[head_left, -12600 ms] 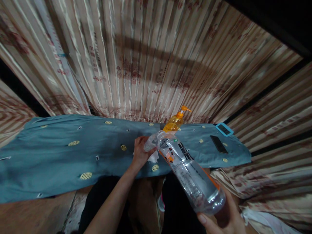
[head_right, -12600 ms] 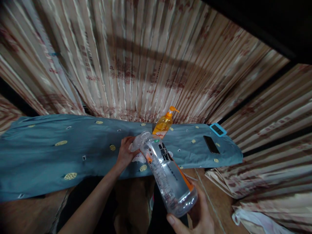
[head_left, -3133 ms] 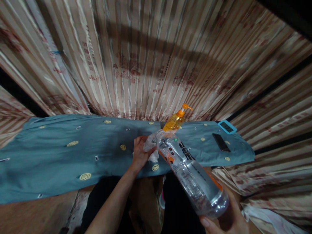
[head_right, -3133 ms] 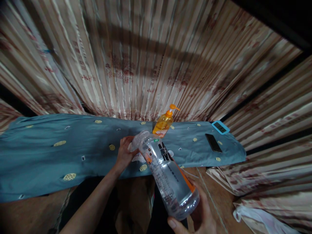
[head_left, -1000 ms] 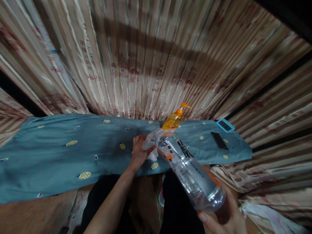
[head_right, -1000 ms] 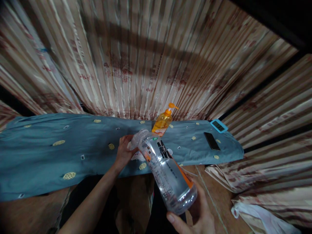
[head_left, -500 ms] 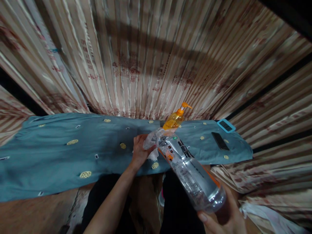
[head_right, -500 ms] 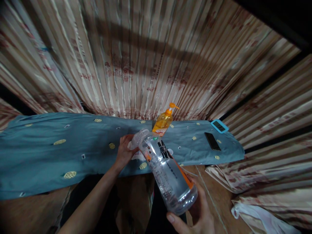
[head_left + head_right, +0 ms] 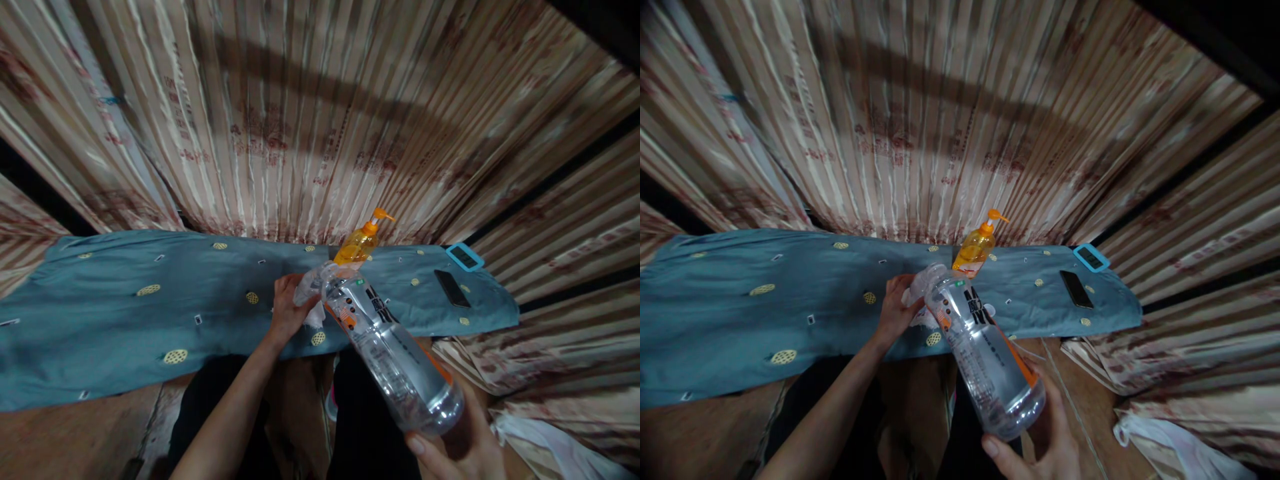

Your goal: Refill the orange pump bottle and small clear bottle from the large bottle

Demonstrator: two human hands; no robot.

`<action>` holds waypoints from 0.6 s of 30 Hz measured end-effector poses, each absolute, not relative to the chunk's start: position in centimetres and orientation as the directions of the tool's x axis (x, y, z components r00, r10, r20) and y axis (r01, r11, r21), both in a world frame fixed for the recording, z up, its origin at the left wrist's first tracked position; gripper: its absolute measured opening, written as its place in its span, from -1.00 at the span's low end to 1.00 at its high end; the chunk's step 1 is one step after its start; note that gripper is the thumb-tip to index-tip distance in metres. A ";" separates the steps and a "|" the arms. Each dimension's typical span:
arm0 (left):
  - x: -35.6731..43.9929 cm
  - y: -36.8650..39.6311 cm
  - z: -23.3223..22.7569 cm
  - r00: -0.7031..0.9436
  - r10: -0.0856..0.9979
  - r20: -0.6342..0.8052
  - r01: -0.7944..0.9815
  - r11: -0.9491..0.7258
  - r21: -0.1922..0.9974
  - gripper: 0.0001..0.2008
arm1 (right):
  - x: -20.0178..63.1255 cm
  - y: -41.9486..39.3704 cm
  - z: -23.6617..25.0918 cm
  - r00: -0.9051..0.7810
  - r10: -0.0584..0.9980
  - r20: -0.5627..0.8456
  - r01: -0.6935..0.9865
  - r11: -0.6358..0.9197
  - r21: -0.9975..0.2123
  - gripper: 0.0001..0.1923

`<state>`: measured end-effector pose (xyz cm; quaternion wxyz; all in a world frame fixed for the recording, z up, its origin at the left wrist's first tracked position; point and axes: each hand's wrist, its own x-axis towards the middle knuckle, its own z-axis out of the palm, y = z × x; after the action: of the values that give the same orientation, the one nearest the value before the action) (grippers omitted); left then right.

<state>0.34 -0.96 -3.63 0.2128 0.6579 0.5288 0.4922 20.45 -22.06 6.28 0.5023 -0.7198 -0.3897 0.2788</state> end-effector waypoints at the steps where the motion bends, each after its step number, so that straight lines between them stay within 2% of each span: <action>1: 0.3 -1.0 -3.6 -0.044 0.905 0.422 0.486 -0.350 0.801 -0.62 | 20.4 -22.1 6.3 0.550 0.835 -0.020 0.270 -0.200 -0.942 -0.05; 7: 0.4 -0.9 -3.8 -0.053 0.906 0.420 0.488 -0.343 0.802 -0.58 | 20.2 -22.1 6.5 0.548 0.836 -0.016 0.283 -0.204 -0.937 -0.12; 18: 0.4 -0.7 -3.9 -0.056 0.908 0.415 0.498 -0.335 0.800 -0.61 | 21.3 -22.4 5.6 0.511 0.859 0.037 0.378 -0.186 -0.907 -0.09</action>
<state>0.38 -0.74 -3.93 0.2097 0.6543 0.5371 0.4893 21.34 -22.38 5.56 0.4759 -0.7274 -0.4249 0.2525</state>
